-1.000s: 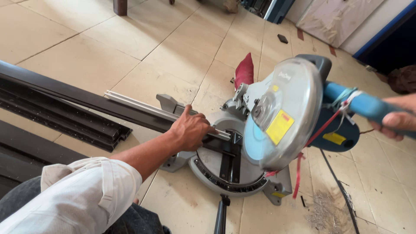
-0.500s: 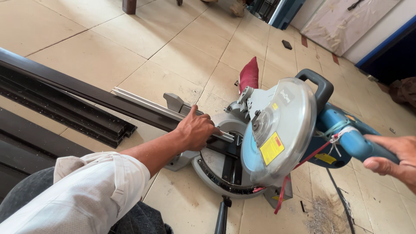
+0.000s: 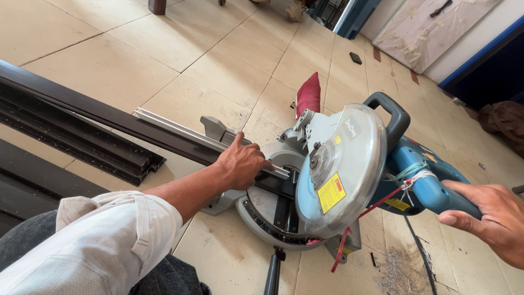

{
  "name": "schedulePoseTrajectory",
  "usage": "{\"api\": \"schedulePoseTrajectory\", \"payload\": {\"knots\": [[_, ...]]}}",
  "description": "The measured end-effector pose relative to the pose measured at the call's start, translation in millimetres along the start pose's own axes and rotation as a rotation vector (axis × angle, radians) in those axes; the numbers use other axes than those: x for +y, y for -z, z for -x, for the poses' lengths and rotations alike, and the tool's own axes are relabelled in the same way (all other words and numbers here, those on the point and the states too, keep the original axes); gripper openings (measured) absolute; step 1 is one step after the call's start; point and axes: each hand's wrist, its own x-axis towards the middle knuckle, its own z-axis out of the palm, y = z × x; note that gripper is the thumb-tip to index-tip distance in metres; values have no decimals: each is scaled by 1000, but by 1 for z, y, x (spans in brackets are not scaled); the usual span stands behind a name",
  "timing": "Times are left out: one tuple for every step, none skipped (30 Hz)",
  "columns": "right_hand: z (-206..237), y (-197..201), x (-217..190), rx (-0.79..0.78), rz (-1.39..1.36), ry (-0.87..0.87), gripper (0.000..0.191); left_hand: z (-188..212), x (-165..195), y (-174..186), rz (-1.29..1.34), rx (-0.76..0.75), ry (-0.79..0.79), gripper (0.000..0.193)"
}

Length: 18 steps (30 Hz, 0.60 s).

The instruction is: The person sits on the floor and cuts long dark metal profiles with a miter saw. They place each profile against the fence, hold it steady with one hand, pull the saw handle down to cut, then set the cut piece aside and position the next length of profile.

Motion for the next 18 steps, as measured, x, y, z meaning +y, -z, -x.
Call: {"api": "schedulePoseTrajectory", "payload": {"knots": [[0,-1,2,-4,5,-4,74,0,0,0,-3,-1,2,68],[0,-3,3,-8,10,-8,74,1,0,0,1,-2,0,67],[0,-4,4,-17,19,-14,74,1,0,0,3,-4,-1,67],[-1,-5,5,-23,23,-20,74,1,0,0,4,-5,-2,67],[-1,-6,6,-29,28,-25,73,1,0,0,4,-6,0,67],[-1,-7,7,-34,28,-31,73,1,0,0,5,-7,3,66],[-1,-7,8,-36,33,-33,74,1,0,0,5,-8,5,66],[-1,-8,9,-38,37,-35,74,1,1,1,6,-6,4,66],[-1,-8,10,-37,44,-33,74,1,1,1,6,-4,2,66],[-1,-9,11,-39,47,-32,74,1,1,1,5,-4,1,66],[-1,-9,12,-41,51,-31,74,1,1,2,5,-5,2,66],[-1,-10,12,-45,50,-30,75,1,1,2,3,-6,3,66],[-1,-11,13,-41,49,-29,75,0,1,2,2,-7,4,66],[-1,-12,14,-37,48,-27,75,1,1,2,-4,-7,2,66],[-1,-13,15,-26,45,-24,76,1,1,2,-11,-8,0,66],[-1,-14,15,-14,43,-21,76,1,1,2,-17,-8,-3,65],[-1,-15,16,-12,42,-21,77,1,1,2,-12,-9,-1,65],[-1,-16,16,-10,40,-21,78,1,1,2,-7,-10,0,66]]}}
